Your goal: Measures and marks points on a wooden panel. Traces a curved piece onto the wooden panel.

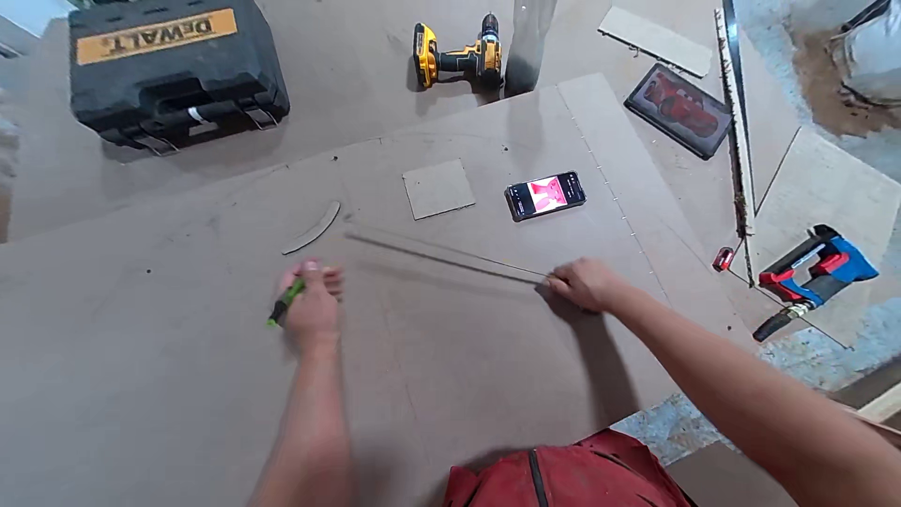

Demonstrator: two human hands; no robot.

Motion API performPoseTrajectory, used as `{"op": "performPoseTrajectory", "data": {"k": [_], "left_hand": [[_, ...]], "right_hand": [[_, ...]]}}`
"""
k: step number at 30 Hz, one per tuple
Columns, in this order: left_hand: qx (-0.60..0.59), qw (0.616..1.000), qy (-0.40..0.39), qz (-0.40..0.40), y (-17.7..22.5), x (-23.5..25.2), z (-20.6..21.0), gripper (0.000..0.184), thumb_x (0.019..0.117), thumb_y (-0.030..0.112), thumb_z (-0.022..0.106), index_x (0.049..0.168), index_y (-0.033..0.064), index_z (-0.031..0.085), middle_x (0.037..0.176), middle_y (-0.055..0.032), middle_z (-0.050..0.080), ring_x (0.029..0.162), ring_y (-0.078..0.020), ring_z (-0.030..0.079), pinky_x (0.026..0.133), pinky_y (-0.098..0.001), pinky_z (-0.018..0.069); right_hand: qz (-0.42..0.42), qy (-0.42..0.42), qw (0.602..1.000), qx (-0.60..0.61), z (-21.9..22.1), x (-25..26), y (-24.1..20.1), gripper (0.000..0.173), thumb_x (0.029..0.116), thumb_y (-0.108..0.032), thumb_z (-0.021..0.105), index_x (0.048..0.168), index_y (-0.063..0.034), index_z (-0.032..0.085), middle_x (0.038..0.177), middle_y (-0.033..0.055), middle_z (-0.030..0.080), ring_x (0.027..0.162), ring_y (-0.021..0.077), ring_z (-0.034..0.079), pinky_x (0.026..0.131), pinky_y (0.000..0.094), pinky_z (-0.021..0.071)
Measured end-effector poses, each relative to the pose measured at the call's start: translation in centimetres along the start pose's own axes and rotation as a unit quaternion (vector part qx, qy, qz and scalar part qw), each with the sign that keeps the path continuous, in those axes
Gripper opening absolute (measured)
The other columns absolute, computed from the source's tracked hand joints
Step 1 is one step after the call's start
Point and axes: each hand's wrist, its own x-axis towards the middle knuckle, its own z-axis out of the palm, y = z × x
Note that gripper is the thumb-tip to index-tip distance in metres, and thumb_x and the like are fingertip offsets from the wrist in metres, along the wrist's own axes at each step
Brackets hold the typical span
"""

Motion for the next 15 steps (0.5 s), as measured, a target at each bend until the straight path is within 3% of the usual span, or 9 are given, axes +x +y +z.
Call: {"op": "performPoseTrajectory", "data": {"k": [1,3,4,5,7,8,9,13,15], "left_hand": [[0.069,0.997,0.004,0.021,-0.5,1.9,-1.2,0.042,0.1105,0.034,0.043,0.136,0.0031,0.057,0.112,-0.0129,0.072,0.097,-0.0206,0.072,0.087,-0.0415,0.0603],[0.226,0.972,-0.047,0.053,-1.3,5.4,-2.6,0.048,0.1084,0.030,0.048,0.150,0.0064,0.046,0.137,-0.0233,0.061,0.123,-0.0393,0.062,0.103,-0.0605,0.0494],[0.286,0.953,-0.083,0.049,-1.5,6.7,-2.5,0.053,0.1072,0.031,0.052,0.155,0.0097,0.041,0.143,-0.0264,0.055,0.127,-0.0472,0.057,0.103,-0.0692,0.0451],[0.329,0.936,-0.115,0.046,-2.1,7.7,-2.0,0.057,0.1067,0.033,0.054,0.157,0.0130,0.037,0.150,-0.0256,0.050,0.134,-0.0487,0.051,0.106,-0.0715,0.0413],[0.367,0.918,-0.132,0.069,-4.1,8.2,-0.9,0.055,0.1078,0.033,0.050,0.158,0.0147,0.038,0.161,-0.0221,0.037,0.150,-0.0424,0.033,0.120,-0.0648,0.0279],[0.369,0.918,-0.117,0.088,-4.9,7.7,-0.3,0.051,0.1085,0.031,0.047,0.156,0.0133,0.040,0.162,-0.0213,0.035,0.153,-0.0394,0.029,0.123,-0.0608,0.0238],[0.368,0.919,-0.095,0.103,-5.2,6.9,0.1,0.047,0.1087,0.028,0.045,0.153,0.0116,0.044,0.161,-0.0208,0.039,0.152,-0.0376,0.032,0.123,-0.0586,0.0253],[0.364,0.917,-0.073,0.147,-5.0,0.6,1.3,0.038,0.1082,0.024,0.048,0.144,0.0123,0.056,0.139,-0.0205,0.060,0.134,-0.0402,0.054,0.110,-0.0609,0.0422],[0.373,0.908,-0.096,0.165,-5.1,-3.8,1.5,0.035,0.1062,0.023,0.052,0.139,0.0128,0.060,0.129,-0.0221,0.063,0.124,-0.0444,0.057,0.101,-0.0635,0.0473]], "right_hand": [[0.029,0.028,0.999,0.024,1.7,-2.5,-0.2,0.050,0.1079,-0.050,0.039,0.084,-0.0134,0.064,0.073,0.0054,0.063,0.073,0.0247,0.066,0.067,0.0503,0.0543],[0.114,0.059,0.988,0.082,4.7,-7.0,-0.9,0.050,0.1086,-0.048,0.037,0.086,-0.0148,0.066,0.073,0.0030,0.065,0.072,0.0213,0.068,0.067,0.0488,0.0560],[0.161,0.070,0.978,0.113,6.3,-9.1,-1.3,0.051,0.1087,-0.049,0.036,0.088,-0.0149,0.068,0.074,0.0028,0.066,0.074,0.0208,0.068,0.070,0.0493,0.0563],[0.203,0.083,0.966,0.135,7.9,-11.1,-1.7,0.052,0.1083,-0.051,0.035,0.089,-0.0157,0.068,0.074,0.0021,0.067,0.074,0.0197,0.069,0.070,0.0490,0.0568],[0.271,0.094,0.946,0.153,10.1,-14.3,-2.6,0.054,0.1068,-0.055,0.036,0.085,-0.0169,0.067,0.070,0.0014,0.065,0.069,0.0193,0.067,0.066,0.0486,0.0553],[0.295,0.096,0.938,0.154,10.7,-15.3,-2.9,0.055,0.1061,-0.058,0.036,0.083,-0.0172,0.066,0.069,0.0011,0.064,0.068,0.0192,0.067,0.064,0.0483,0.0545],[0.316,0.096,0.931,0.155,11.1,-15.9,-3.1,0.056,0.1053,-0.059,0.037,0.083,-0.0174,0.066,0.068,0.0010,0.064,0.067,0.0192,0.067,0.064,0.0483,0.0544],[0.374,0.111,0.904,0.174,11.0,-16.3,-3.0,0.054,0.1021,-0.064,0.045,0.091,-0.0187,0.073,0.073,0.0028,0.069,0.072,0.0219,0.069,0.069,0.0524,0.0563],[0.376,0.125,0.902,0.173,10.3,-15.4,-2.0,0.052,0.1013,-0.063,0.049,0.094,-0.0187,0.074,0.077,0.0049,0.070,0.077,0.0245,0.070,0.072,0.0551,0.0561]]}}
